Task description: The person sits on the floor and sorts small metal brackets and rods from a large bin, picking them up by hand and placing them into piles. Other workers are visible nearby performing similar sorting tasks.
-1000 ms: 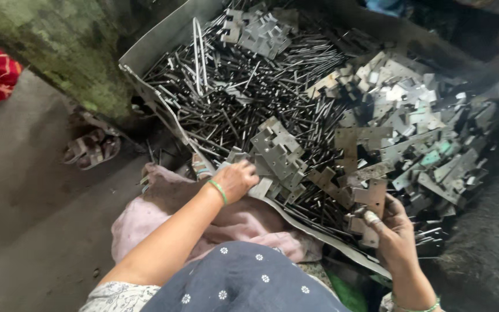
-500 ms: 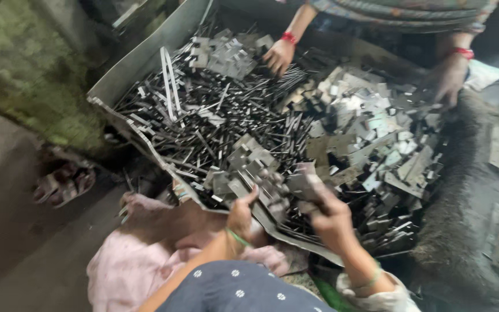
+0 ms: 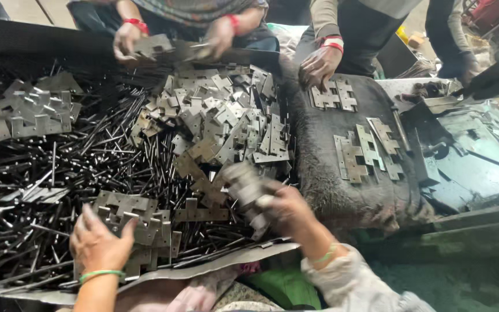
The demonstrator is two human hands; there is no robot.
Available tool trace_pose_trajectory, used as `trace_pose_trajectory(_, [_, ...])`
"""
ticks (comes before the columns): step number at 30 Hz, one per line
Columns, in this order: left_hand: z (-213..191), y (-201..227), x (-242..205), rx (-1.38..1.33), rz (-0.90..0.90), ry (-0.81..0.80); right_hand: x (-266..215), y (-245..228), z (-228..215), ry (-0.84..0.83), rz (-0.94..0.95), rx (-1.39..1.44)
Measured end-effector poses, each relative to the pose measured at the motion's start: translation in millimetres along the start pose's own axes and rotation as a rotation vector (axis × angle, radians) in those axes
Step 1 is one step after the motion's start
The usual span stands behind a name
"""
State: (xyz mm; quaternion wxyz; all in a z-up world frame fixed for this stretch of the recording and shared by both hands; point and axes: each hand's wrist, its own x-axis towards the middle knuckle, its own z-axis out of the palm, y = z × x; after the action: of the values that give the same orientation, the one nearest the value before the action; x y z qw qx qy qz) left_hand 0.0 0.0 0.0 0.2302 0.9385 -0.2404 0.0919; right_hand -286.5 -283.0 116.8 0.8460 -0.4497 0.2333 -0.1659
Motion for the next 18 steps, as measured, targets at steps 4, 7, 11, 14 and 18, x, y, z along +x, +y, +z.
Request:
trace_pose_trajectory(4, [20.5,-25.4,10.0,0.042,-0.152,-0.176,17.7,-58.6,-71.9,0.532,-0.562,-0.900])
trace_pose_trajectory(7, [18.7,-27.0,5.3,0.012,-0.173,-0.094,46.3,-84.7,-123.4,0.802,-0.832,-1.864])
trace_pose_trajectory(11, [-11.9,-10.2,5.6,-0.024,-0.130,-0.016,74.9,-86.7,-151.6,0.754,-0.274,-2.147])
trace_pose_trajectory(14, [-29.0,-0.6,11.6,-0.297,-0.044,-0.016,64.2,-77.8,-136.4,0.672,-0.262,-1.999])
trace_pose_trajectory(18, [-30.2,-29.2,-2.2,-0.732,-0.183,-0.013,36.1,-51.3,-74.3,0.312,-0.428,-1.800])
